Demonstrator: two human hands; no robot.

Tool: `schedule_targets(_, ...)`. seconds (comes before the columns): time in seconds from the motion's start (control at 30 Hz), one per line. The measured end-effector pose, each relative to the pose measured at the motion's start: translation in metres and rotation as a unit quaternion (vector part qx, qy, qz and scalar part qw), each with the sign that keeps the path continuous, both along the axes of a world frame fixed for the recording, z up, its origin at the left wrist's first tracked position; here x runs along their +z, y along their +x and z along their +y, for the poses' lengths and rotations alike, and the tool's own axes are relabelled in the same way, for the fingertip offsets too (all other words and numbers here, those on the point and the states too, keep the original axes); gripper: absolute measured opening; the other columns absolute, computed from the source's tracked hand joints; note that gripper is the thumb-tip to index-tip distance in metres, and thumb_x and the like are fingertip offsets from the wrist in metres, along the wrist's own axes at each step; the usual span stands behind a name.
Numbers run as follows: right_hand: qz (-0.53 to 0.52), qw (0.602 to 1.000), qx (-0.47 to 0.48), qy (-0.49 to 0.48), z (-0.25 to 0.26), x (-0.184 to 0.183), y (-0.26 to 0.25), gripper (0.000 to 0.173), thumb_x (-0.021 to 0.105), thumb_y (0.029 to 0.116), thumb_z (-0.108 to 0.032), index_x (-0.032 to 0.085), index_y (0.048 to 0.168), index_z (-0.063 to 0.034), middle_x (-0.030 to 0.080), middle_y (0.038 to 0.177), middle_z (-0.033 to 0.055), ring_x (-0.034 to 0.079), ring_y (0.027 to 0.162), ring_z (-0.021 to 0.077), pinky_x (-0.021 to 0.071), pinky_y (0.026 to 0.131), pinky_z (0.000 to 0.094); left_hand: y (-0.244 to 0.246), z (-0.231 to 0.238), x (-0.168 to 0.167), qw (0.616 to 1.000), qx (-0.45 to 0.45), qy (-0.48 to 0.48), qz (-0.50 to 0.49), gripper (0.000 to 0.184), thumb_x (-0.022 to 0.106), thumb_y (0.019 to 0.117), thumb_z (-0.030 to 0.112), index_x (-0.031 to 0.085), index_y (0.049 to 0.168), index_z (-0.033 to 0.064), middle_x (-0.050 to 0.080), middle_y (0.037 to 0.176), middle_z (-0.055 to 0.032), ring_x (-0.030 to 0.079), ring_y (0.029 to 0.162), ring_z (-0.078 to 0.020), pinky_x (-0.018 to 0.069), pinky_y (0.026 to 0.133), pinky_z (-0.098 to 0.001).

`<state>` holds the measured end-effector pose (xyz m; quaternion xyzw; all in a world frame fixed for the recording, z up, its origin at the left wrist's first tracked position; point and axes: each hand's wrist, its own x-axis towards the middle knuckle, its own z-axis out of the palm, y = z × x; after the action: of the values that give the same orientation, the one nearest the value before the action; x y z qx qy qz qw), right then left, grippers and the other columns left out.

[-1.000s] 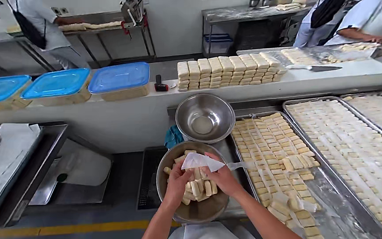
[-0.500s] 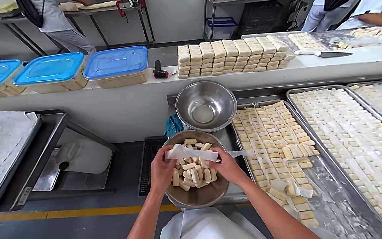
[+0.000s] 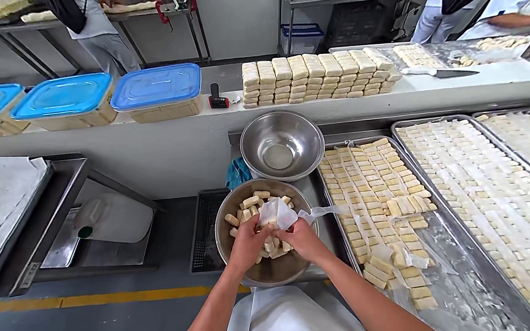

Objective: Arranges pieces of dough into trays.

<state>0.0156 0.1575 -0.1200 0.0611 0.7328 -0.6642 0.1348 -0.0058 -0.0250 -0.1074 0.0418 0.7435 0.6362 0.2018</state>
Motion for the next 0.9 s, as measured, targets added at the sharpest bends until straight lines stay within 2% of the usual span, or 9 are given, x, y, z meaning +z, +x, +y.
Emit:
schedule_targets(0.23, 0.063, 0.983, 0.006, 0.174, -0.003, 0.007, 0.009, 0.033, 0.070, 0.0946, -0.036, 0.071, 0.110, -0.0063, 0.074, 0.099, 0.0035, 0.071, 0.095, 0.0100, 0.0570, 0.090, 0.0320, 0.006, 0.004, 0.004, 0.993, 0.006, -0.094, 0.070, 0.030, 0.067, 0.0986, 0.024, 0.069, 0.120, 0.0037, 0.076, 0.102, -0.0038, 0.074, 0.093, -0.0107, 0.0611, 0.089, -0.0305)
schedule_targets(0.33, 0.113, 0.974, -0.035, 0.191, -0.004, 0.001, 0.010, 0.049, 0.074, 0.0913, -0.034, 0.063, 0.125, -0.0006, 0.069, 0.116, 0.0113, 0.066, 0.111, 0.0167, 0.0540, 0.101, 0.0353, 0.008, 0.006, 0.005, 0.985, 0.023, -0.142, 0.098, 0.031, 0.068, 0.0980, 0.030, 0.071, 0.118, 0.0070, 0.076, 0.098, -0.0014, 0.073, 0.087, -0.0086, 0.0609, 0.084, -0.0302)
schedule_targets(0.43, 0.095, 0.979, -0.010, 0.178, 0.000, 0.005, 0.007, 0.053, 0.074, 0.0924, -0.038, 0.061, 0.130, -0.0019, 0.068, 0.120, 0.0104, 0.066, 0.114, 0.0138, 0.0530, 0.102, 0.0314, 0.008, 0.005, 0.004, 0.984, 0.034, -0.130, 0.114, 0.031, 0.070, 0.0960, 0.031, 0.072, 0.115, 0.0065, 0.076, 0.096, -0.0013, 0.073, 0.086, -0.0086, 0.0613, 0.082, -0.0291)
schedule_targets(0.57, 0.105, 0.975, 0.032, 0.191, 0.015, 0.009, 0.000, 0.043, 0.062, 0.1013, -0.033, 0.063, 0.135, -0.0056, 0.064, 0.131, 0.0113, 0.062, 0.122, 0.0171, 0.0492, 0.109, 0.0366, 0.002, -0.005, 0.007, 0.987, -0.013, -0.110, 0.120, 0.034, 0.059, 0.0978, 0.017, 0.065, 0.127, 0.0004, 0.071, 0.114, -0.0109, 0.070, 0.101, -0.0149, 0.0583, 0.092, -0.0323)
schedule_targets(0.63, 0.159, 0.960, 0.033, 0.227, 0.019, 0.007, -0.005, 0.036, 0.053, 0.1064, -0.029, 0.067, 0.131, -0.0067, 0.062, 0.136, 0.0105, 0.061, 0.125, 0.0195, 0.0508, 0.108, 0.0404, -0.006, -0.014, 0.005, 0.988, -0.035, -0.112, 0.097, 0.036, 0.056, 0.0969, 0.012, 0.063, 0.130, 0.0011, 0.070, 0.120, -0.0120, 0.069, 0.107, -0.0162, 0.0577, 0.095, -0.0346)
schedule_targets(0.7, 0.213, 0.950, 0.022, 0.228, 0.019, 0.012, -0.010, 0.032, 0.049, 0.1082, -0.026, 0.074, 0.120, -0.0099, 0.067, 0.129, 0.0050, 0.063, 0.121, 0.0152, 0.0523, 0.104, 0.0383, -0.012, -0.021, 0.003, 0.984, -0.038, -0.154, 0.087, 0.037, 0.057, 0.0957, 0.009, 0.062, 0.132, 0.0027, 0.070, 0.119, -0.0124, 0.069, 0.108, -0.0181, 0.0574, 0.095, -0.0374)
schedule_targets(0.8, 0.231, 0.959, 0.012, 0.166, 0.017, 0.030, -0.015, 0.029, 0.049, 0.1079, -0.021, 0.074, 0.108, -0.0078, 0.073, 0.105, 0.0027, 0.069, 0.099, 0.0115, 0.0573, 0.090, 0.0348, -0.017, -0.031, -0.005, 0.975, -0.035, -0.214, 0.052, 0.044, 0.059, 0.0941, 0.003, 0.060, 0.137, 0.0073, 0.068, 0.126, -0.0127, 0.067, 0.113, -0.0223, 0.0554, 0.099, -0.0428)
schedule_targets(0.87, 0.197, 0.968, 0.041, 0.150, 0.015, 0.036, -0.017, 0.026, 0.053, 0.1066, -0.022, 0.073, 0.114, -0.0073, 0.071, 0.109, 0.0047, 0.068, 0.101, 0.0136, 0.0569, 0.090, 0.0357, -0.016, -0.037, -0.015, 0.979, -0.010, -0.198, 0.036, 0.040, 0.061, 0.0922, 0.001, 0.064, 0.131, 0.0072, 0.071, 0.116, -0.0103, 0.070, 0.105, -0.0199, 0.0578, 0.094, -0.0408)
schedule_targets(0.9, 0.168, 0.971, 0.068, 0.155, 0.013, 0.037, -0.017, 0.027, 0.058, 0.1038, -0.024, 0.069, 0.124, -0.0086, 0.069, 0.120, 0.0061, 0.067, 0.110, 0.0164, 0.0563, 0.097, 0.0387, -0.014, -0.038, -0.018, 0.983, -0.002, -0.182, 0.034, 0.037, 0.062, 0.0923, 0.001, 0.064, 0.129, 0.0063, 0.072, 0.112, -0.0094, 0.071, 0.102, -0.0187, 0.0584, 0.092, -0.0397)
